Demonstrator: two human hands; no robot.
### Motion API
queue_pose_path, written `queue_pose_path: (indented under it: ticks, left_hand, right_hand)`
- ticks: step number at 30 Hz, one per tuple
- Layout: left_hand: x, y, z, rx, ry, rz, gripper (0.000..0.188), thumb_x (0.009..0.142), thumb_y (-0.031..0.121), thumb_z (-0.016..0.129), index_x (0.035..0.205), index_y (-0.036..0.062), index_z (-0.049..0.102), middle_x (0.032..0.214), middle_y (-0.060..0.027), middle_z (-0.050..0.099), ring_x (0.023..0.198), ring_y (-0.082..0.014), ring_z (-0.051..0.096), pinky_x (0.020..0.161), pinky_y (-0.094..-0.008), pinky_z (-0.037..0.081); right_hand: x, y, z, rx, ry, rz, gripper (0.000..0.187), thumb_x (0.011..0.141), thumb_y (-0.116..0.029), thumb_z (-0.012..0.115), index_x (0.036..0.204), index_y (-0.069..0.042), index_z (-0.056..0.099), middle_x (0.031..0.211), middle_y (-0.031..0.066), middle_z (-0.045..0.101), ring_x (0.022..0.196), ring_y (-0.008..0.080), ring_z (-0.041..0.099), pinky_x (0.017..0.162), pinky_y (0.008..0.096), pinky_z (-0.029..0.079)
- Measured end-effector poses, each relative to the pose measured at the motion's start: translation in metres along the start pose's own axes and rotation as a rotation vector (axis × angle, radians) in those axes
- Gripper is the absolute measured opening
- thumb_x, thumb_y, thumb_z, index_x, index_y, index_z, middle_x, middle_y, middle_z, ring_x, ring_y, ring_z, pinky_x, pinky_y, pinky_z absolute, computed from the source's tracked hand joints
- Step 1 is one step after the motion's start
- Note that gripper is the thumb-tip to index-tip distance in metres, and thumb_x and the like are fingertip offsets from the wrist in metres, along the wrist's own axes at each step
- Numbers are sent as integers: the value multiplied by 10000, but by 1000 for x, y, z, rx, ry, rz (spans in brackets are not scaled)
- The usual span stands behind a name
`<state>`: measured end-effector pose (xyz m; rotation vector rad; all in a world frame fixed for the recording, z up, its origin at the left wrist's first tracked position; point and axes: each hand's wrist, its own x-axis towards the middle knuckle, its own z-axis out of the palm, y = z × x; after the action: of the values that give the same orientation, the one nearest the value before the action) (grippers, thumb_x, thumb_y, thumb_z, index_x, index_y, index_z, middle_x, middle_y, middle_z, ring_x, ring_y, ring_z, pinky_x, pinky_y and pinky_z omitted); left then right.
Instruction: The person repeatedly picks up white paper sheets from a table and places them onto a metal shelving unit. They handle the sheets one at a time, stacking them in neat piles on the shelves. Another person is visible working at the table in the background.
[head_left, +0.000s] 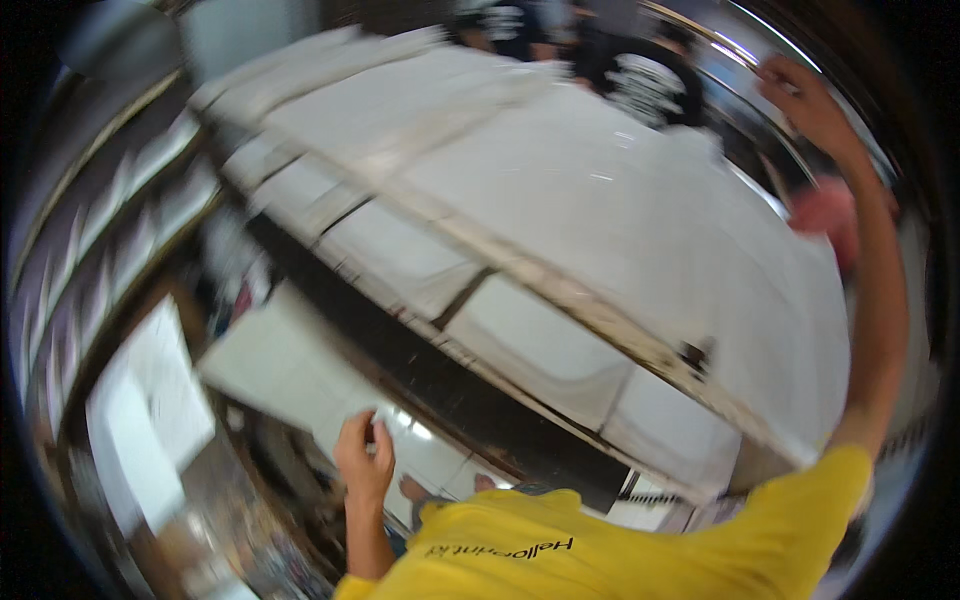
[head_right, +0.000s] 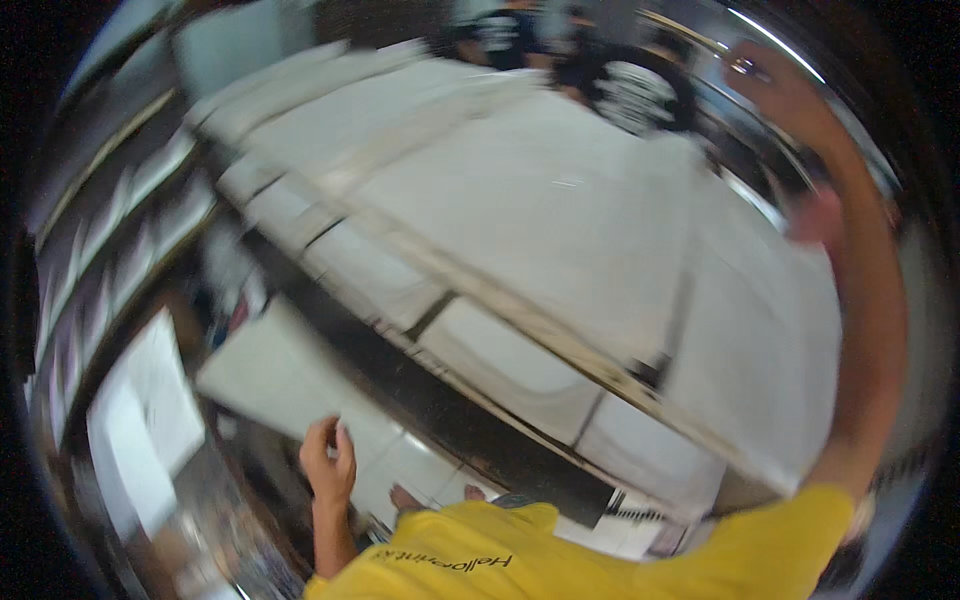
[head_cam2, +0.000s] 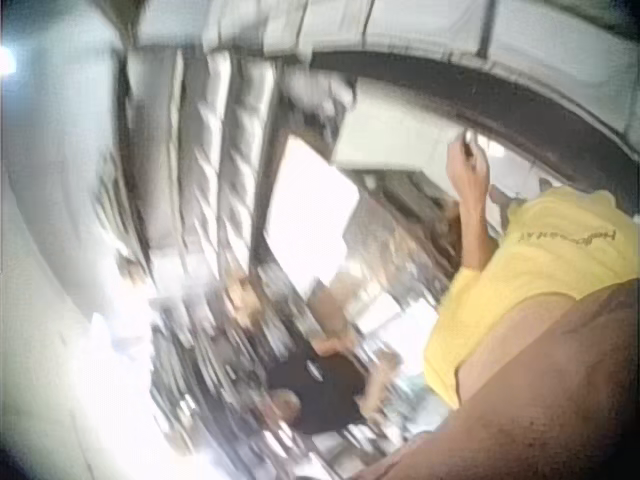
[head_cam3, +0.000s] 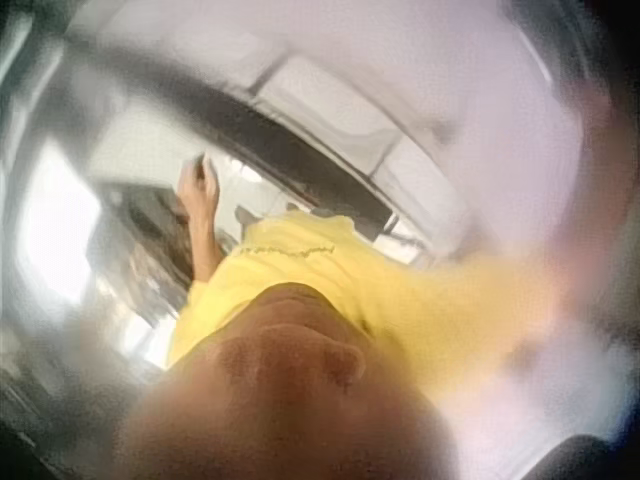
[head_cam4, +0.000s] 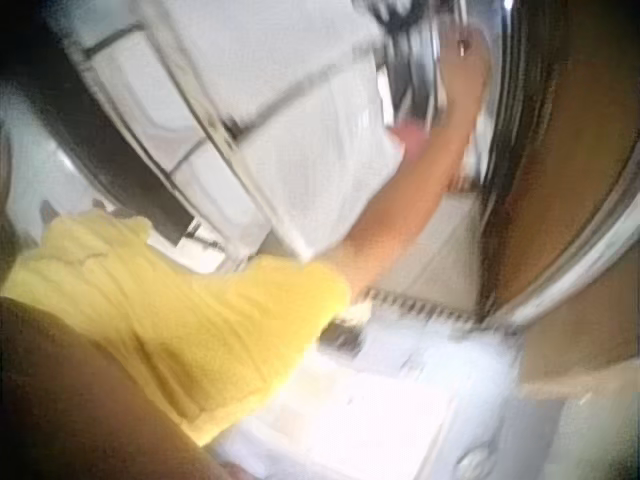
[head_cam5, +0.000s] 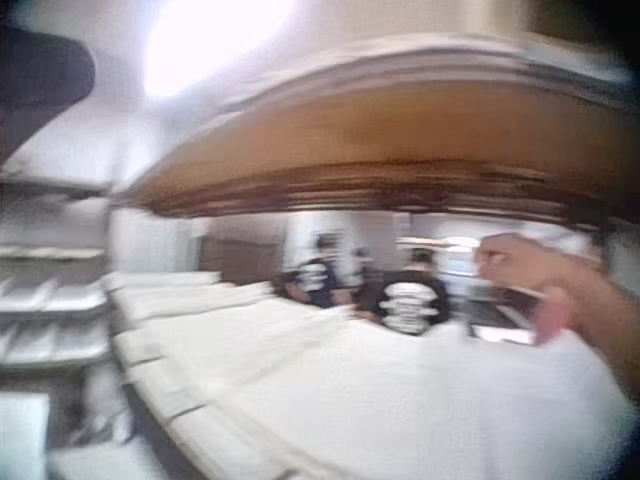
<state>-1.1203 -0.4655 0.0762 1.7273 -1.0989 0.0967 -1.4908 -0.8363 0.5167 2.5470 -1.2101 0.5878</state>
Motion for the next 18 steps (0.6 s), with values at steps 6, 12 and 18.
queue_pose_path:
  ticks: [6,12,18]
  left_hand:
    - [21,-20,-52,14,134,-61,195,831,65,677,1020,31,640,891,-112,619,636,-241,614,582,-337,501]
    - [-12,-57,-128,338,433,-297,184,845,128,677,1010,56,640,915,-101,620,632,-258,619,589,-356,503]
    - [-25,-92,-175,483,560,-384,181,868,139,659,1021,49,621,938,-117,597,748,-322,630,643,-402,502]
  right_hand:
    - [33,-270,18,-208,32,-362,374,972,-218,607,1321,-88,580,1319,148,601,1286,273,542,1075,377,446]
    - [17,-499,64,145,158,-1352,339,913,-94,659,1248,-63,624,1048,117,634,751,172,580,669,283,521]
    - [-15,-585,76,578,54,-1597,357,866,-108,696,1199,0,623,883,86,597,619,106,489,541,238,396]
